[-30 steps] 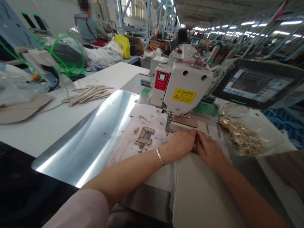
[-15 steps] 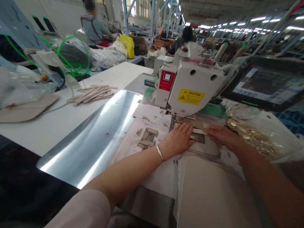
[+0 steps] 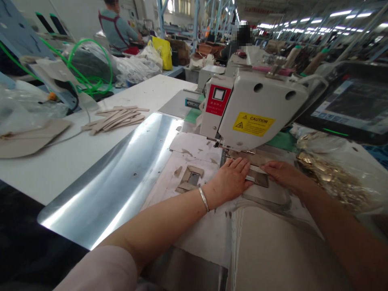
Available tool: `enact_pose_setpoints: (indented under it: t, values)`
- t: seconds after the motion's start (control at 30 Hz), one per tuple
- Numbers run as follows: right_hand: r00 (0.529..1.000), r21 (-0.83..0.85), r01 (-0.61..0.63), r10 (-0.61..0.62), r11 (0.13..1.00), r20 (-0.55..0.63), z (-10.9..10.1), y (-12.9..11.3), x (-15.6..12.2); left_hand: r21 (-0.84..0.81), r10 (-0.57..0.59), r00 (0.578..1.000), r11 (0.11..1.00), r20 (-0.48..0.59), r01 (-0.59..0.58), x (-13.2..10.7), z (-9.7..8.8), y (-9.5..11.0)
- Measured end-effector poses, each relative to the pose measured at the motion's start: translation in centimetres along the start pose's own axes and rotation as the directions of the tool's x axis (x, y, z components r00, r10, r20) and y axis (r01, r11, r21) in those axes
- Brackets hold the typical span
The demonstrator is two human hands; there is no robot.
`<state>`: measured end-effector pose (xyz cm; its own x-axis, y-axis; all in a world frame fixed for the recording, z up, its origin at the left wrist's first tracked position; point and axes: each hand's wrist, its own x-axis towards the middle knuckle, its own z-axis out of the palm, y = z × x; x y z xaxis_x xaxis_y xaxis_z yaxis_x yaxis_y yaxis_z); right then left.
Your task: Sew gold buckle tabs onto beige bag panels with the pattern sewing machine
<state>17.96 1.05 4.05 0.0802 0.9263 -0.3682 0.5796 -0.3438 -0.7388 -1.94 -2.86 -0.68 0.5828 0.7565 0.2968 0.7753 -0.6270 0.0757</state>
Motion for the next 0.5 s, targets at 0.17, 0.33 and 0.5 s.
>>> enact_pose_setpoints:
  t: [0.17, 0.33, 0.5]
  values:
    - [0.998, -0.084, -0.063, 0.062, 0.994, -0.021, -0.4, 0.0, 0.6, -0.039, -0.009, 0.998, 0.999, 0.061, 0.012, 0.4, -0.5, -0.1]
    - [0.990, -0.187, -0.124, 0.133, 0.974, 0.040, -1.4, -1.1, 0.2, -0.052, -0.023, 0.998, 0.998, 0.065, 0.026, 0.9, -0.6, -0.2]
    - [0.990, -0.263, -0.119, 0.133, 0.957, 0.035, -2.1, -0.8, 0.1, -0.051, -0.028, 0.999, 0.998, 0.046, 0.030, 0.8, -0.3, -0.1]
